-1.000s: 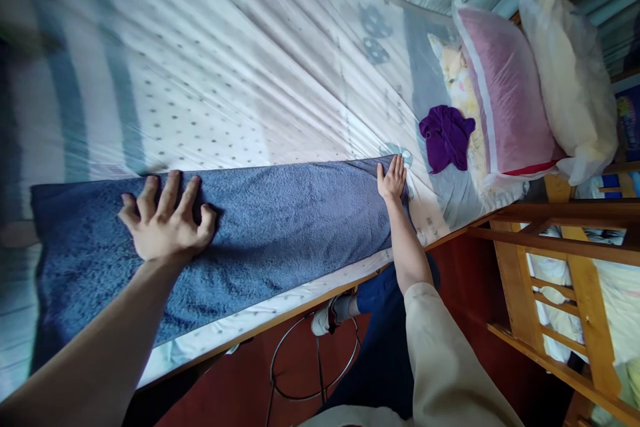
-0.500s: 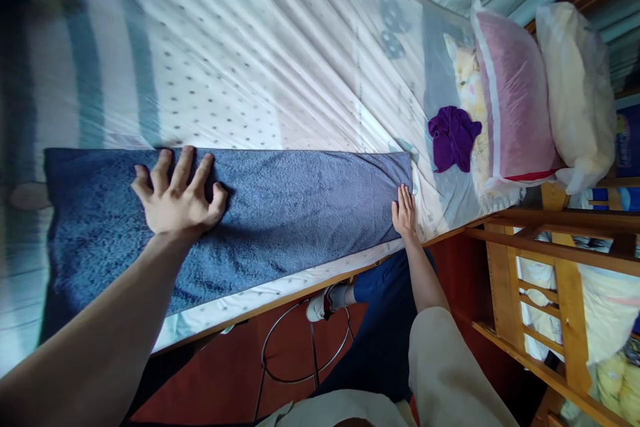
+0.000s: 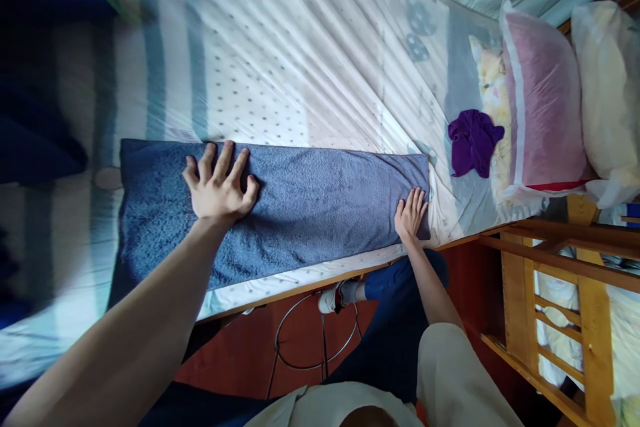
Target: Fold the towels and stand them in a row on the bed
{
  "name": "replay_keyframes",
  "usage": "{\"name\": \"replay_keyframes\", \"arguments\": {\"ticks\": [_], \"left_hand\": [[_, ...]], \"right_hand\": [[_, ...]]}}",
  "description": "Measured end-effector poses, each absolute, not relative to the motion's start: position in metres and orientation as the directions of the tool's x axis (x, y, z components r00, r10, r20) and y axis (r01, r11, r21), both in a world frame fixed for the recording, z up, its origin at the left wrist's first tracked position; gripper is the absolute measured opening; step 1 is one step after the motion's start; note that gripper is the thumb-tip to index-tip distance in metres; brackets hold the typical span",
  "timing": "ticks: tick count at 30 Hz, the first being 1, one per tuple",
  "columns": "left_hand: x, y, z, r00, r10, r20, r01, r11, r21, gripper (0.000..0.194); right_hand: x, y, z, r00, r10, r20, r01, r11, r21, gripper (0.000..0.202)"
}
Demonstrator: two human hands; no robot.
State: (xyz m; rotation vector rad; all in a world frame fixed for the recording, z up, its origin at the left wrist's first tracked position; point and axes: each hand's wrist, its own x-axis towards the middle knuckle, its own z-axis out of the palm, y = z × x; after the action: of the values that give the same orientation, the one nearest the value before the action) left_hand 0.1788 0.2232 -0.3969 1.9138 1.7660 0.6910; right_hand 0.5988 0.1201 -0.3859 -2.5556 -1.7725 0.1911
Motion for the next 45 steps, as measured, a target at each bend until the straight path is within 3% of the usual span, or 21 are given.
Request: {"name": "replay_keyframes", "arguments": {"ticks": [2, 6, 9, 20, 27, 35, 41, 45], "left_hand": [[0.179, 0.223, -0.397, 0.055, 0.997, 0.058, 0.762, -0.08, 0.642, 0.061], [0.18, 0.223, -0.396, 0.063, 0.994, 0.084, 0.797, -0.101, 0.595, 0.061], [0.181, 0.222, -0.393, 0.071, 0.994, 0.086, 0.81, -0.108, 0.576, 0.063], [0.189, 0.224, -0.384, 0.056, 0.997, 0.059, 0.841, -0.079, 0.535, 0.065], [0.183, 0.166, -0.379, 0.094, 0.995, -0.025, 0.897, -0.074, 0.436, 0.064], [0.129, 0.006, -0.405, -0.237, 0.969, -0.073, 0.917, 0.248, 0.313, 0.067], [0.114, -0.002, -0.405, -0.392, 0.918, -0.067, 0.857, 0.39, 0.337, 0.068], [0.119, -0.001, -0.4, -0.472, 0.875, -0.109, 0.801, 0.477, 0.362, 0.07]], "right_hand": [[0.554, 0.11, -0.386, 0.374, 0.924, -0.078, 0.914, -0.381, -0.14, 0.063], [0.455, 0.072, -0.389, 0.203, 0.969, -0.143, 0.948, -0.231, -0.218, 0.061], [0.415, 0.051, -0.39, 0.209, 0.963, -0.172, 0.942, -0.245, -0.228, 0.061], [0.416, 0.046, -0.4, 0.224, 0.97, -0.095, 0.935, -0.241, -0.26, 0.063], [0.418, 0.051, -0.399, 0.248, 0.969, -0.008, 0.879, -0.228, -0.419, 0.061], [0.42, 0.054, -0.404, 0.247, 0.964, 0.095, 0.861, -0.173, -0.479, 0.056], [0.432, 0.057, -0.399, 0.22, 0.968, 0.118, 0.839, -0.126, -0.53, 0.051], [0.446, 0.032, -0.397, 0.177, 0.979, 0.101, 0.768, -0.073, -0.636, 0.046]]}}
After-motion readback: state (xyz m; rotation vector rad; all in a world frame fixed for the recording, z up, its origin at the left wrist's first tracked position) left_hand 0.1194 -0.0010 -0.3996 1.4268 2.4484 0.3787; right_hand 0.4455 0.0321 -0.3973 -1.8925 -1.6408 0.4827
